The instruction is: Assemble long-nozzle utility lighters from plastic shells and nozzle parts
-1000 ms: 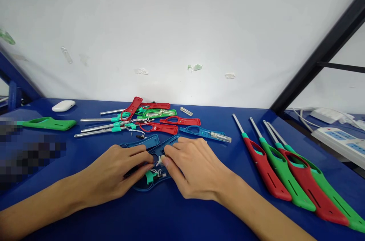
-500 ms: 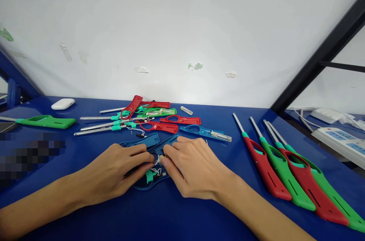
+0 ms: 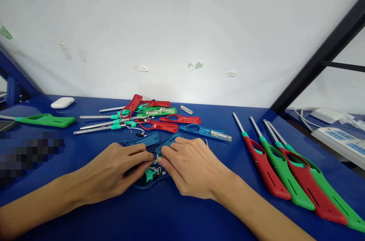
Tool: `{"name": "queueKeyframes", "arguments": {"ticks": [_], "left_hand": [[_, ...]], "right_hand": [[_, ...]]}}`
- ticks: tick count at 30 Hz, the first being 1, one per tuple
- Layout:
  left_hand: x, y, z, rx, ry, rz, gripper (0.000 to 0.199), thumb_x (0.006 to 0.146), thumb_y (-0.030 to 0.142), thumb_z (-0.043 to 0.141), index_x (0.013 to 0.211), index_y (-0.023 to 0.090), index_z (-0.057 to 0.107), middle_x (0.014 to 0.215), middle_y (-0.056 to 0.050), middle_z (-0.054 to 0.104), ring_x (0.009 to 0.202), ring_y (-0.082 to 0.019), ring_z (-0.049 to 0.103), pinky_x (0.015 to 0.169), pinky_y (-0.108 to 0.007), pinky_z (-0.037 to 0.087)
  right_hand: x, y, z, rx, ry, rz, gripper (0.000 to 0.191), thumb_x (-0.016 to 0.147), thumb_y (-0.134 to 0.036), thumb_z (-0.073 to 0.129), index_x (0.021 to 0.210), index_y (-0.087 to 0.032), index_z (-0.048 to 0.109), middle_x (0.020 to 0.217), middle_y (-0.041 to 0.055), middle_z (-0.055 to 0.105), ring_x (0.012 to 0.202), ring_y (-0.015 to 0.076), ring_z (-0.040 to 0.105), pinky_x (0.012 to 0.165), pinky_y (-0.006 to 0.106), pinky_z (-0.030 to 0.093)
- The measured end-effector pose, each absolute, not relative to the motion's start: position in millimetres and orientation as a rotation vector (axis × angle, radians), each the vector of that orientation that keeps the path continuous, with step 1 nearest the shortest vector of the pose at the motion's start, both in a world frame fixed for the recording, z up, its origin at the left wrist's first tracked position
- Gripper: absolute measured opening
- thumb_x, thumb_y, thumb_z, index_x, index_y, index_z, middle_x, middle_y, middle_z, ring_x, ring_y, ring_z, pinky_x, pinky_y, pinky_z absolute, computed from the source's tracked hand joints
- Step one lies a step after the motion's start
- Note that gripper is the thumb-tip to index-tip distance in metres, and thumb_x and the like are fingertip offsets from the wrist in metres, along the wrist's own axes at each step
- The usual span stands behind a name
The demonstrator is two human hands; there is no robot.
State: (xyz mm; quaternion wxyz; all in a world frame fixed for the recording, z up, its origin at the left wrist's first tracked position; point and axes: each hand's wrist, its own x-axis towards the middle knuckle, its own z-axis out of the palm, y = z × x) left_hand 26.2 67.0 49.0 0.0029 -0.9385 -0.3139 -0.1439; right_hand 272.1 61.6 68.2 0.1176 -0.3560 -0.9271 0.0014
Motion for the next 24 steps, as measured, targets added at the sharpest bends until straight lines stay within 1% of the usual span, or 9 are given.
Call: {"name": "queueKeyframes", "arguments": {"ticks": [8, 13, 24], "left_hand": [[25.5, 67.6, 48.0, -2.946, -0.956, -0.384, 0.021, 0.108, 0.026, 0.036, 0.100, 0.027, 0.055, 0.088, 0.004, 0.059, 0.061, -0.014, 0.052, 0.054, -0.032, 0.027], [24.9, 67.9, 46.3, -2.933, -0.936, -0.356, 0.022, 0.109, 0.026, 0.034, 0.100, 0.027, 0.054, 0.089, 0.004, 0.059, 0.063, -0.015, 0.054, 0.054, -0.032, 0.027], [25.5, 66.8, 49.2, -2.909, -0.885, -0.332, 0.022, 0.109, 0.025, 0.033, 0.097, 0.026, 0.052, 0.089, 0.003, 0.061, 0.059, -0.016, 0.055, 0.052, -0.033, 0.024]], "right_hand": [[271.1, 61.5, 67.2, -1.005, -2.723, -0.006, 0.035, 0.112, -0.036, 0.034, 0.083, -0.023, 0.049, 0.075, -0.0004, 0.058, 0.069, 0.0178, 0.048, 0.059, 0.034, 0.022], [270.7, 61.9, 65.6, -0.978, -2.737, -0.013, 0.033, 0.111, -0.035, 0.036, 0.084, -0.023, 0.049, 0.076, -0.0005, 0.058, 0.069, 0.0178, 0.048, 0.059, 0.034, 0.023], [270.1, 61.3, 65.7, -0.981, -2.759, -0.023, 0.033, 0.111, -0.035, 0.036, 0.084, -0.023, 0.051, 0.077, 0.0002, 0.059, 0.070, 0.0186, 0.048, 0.059, 0.034, 0.022]]}}
